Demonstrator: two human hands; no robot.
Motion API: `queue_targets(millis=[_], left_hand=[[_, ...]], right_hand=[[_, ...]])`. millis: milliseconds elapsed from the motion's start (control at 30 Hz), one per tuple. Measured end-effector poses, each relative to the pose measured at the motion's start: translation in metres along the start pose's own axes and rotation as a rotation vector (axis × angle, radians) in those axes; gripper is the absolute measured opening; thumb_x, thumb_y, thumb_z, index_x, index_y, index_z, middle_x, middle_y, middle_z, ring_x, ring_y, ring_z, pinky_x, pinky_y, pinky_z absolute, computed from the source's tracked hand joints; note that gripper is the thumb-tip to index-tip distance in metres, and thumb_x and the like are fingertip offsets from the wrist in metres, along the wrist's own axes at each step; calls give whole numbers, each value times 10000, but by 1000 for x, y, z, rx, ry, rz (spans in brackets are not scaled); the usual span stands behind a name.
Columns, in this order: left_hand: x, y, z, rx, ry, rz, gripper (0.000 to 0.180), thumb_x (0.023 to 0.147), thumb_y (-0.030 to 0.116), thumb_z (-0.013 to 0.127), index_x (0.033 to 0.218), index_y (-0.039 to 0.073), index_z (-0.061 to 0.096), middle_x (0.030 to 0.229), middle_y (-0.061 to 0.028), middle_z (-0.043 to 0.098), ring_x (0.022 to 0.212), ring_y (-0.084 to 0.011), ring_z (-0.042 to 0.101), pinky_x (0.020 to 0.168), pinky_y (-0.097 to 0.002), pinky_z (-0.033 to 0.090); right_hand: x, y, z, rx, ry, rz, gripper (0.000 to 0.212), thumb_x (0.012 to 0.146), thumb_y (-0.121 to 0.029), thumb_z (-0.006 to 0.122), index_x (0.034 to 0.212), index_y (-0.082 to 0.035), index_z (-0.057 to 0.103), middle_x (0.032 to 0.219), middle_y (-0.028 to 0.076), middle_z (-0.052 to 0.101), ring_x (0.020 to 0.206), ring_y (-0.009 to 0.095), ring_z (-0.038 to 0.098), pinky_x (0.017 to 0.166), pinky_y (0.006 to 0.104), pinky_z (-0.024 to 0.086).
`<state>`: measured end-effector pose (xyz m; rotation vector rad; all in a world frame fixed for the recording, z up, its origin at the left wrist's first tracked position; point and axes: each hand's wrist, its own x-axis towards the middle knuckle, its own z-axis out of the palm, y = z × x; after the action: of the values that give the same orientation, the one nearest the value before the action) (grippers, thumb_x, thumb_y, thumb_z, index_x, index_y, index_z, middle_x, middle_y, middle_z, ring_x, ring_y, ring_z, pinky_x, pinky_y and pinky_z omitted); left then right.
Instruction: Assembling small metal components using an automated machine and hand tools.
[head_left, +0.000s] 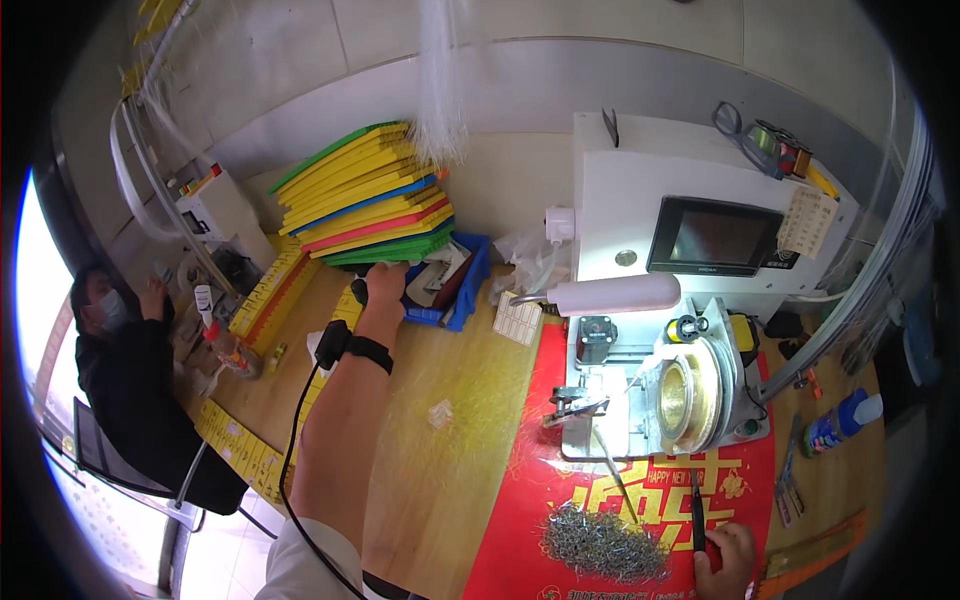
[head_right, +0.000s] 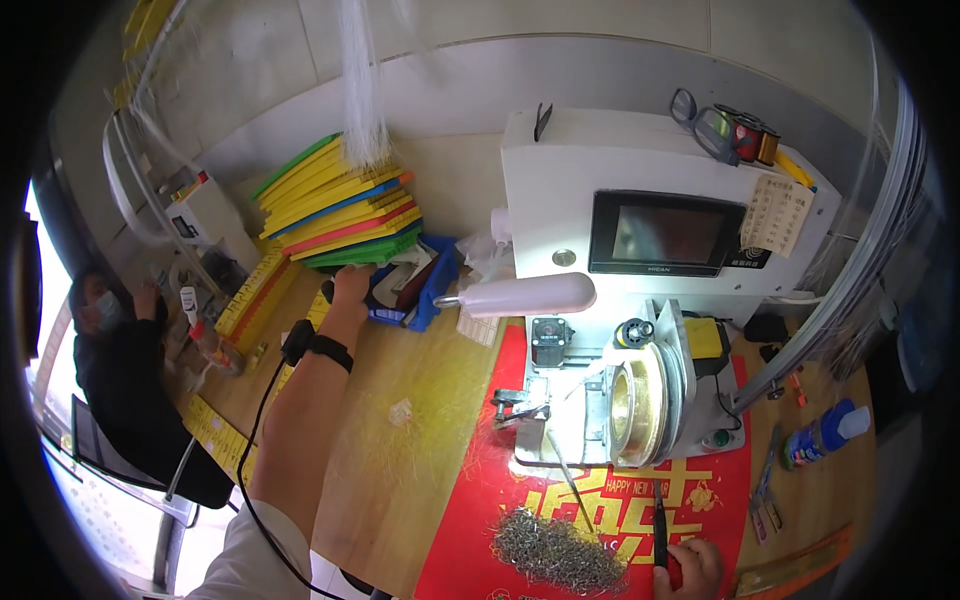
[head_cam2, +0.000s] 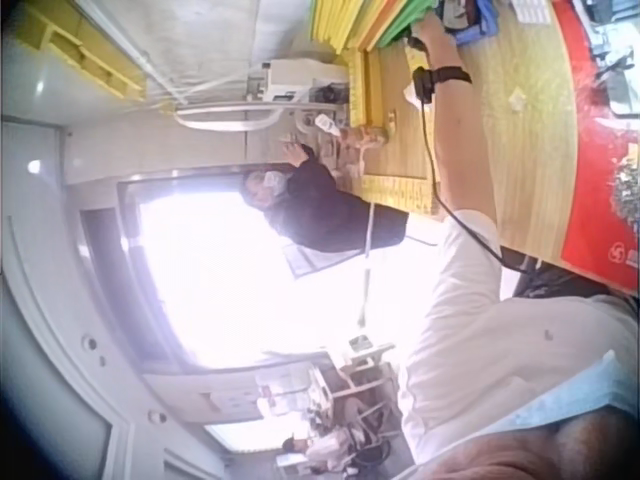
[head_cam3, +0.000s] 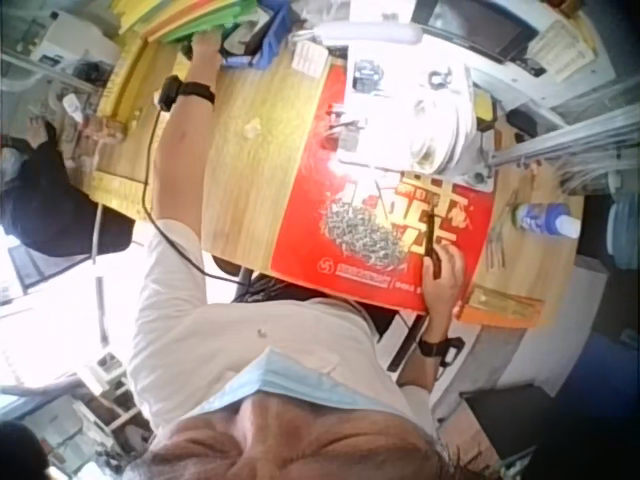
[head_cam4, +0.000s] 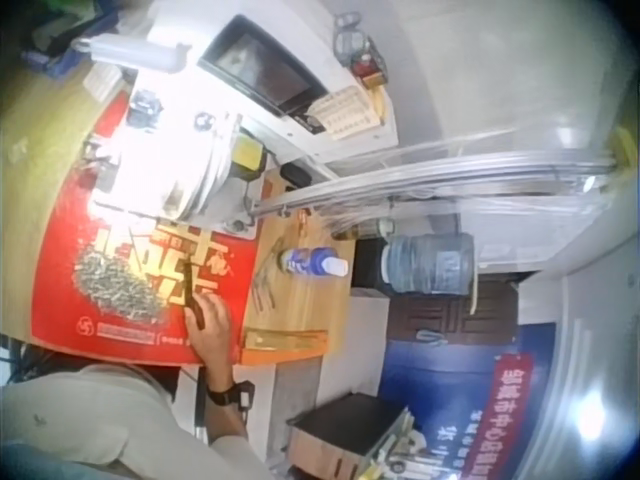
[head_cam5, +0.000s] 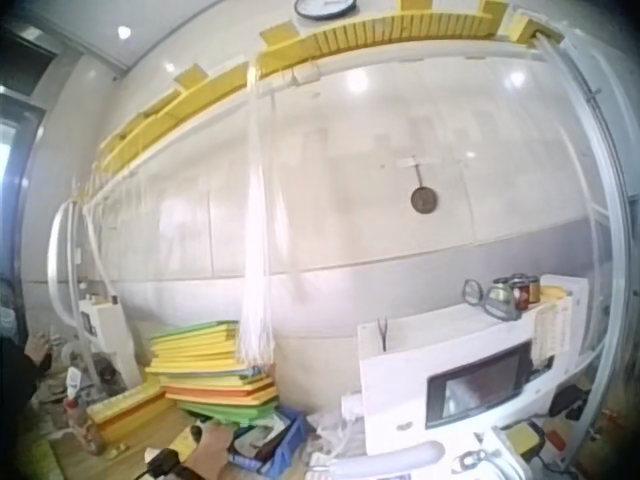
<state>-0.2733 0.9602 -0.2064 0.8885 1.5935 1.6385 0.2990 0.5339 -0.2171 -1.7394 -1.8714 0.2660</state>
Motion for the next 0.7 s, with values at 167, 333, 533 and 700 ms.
queue_targets(millis=[167, 333, 533, 700], left_hand=[[-47, -9, 16, 453, 63, 465, 176, 870, 87, 697, 985, -45, 685, 1298, -217, 605, 1179, -327, 591, 925, -434, 480], [-61, -14, 8, 1245, 116, 1136, 208, 885, 213, 658, 1013, 62, 721, 1225, -265, 552, 1222, -459, 514, 1008, -506, 433], [-117, 48, 4, 1170, -61, 828, 155, 912, 167, 601, 933, 35, 678, 1161, -190, 608, 1087, -421, 603, 935, -555, 481], [-162, 49, 29, 966, -84, 912, 112, 846, 78, 659, 932, 21, 616, 1093, -208, 588, 986, -394, 631, 822, -451, 520]], right_hand=[[3, -3, -3, 3, -19, 21, 305, 903, -124, 728, 1191, -31, 683, 1251, 189, 631, 1159, 387, 618, 1001, 454, 506], [1, -1, -5, 13, -16, 17, 300, 912, -138, 721, 1190, -31, 685, 1247, 189, 634, 1162, 390, 617, 1003, 455, 503], [4, -5, -4, 5, -10, 28, 303, 911, -138, 721, 1192, -29, 684, 1249, 195, 639, 1169, 398, 615, 1003, 462, 501], [1, -4, -5, -17, 6, 11, 305, 905, -131, 724, 1191, -30, 684, 1242, 195, 644, 1167, 399, 617, 996, 462, 505]])
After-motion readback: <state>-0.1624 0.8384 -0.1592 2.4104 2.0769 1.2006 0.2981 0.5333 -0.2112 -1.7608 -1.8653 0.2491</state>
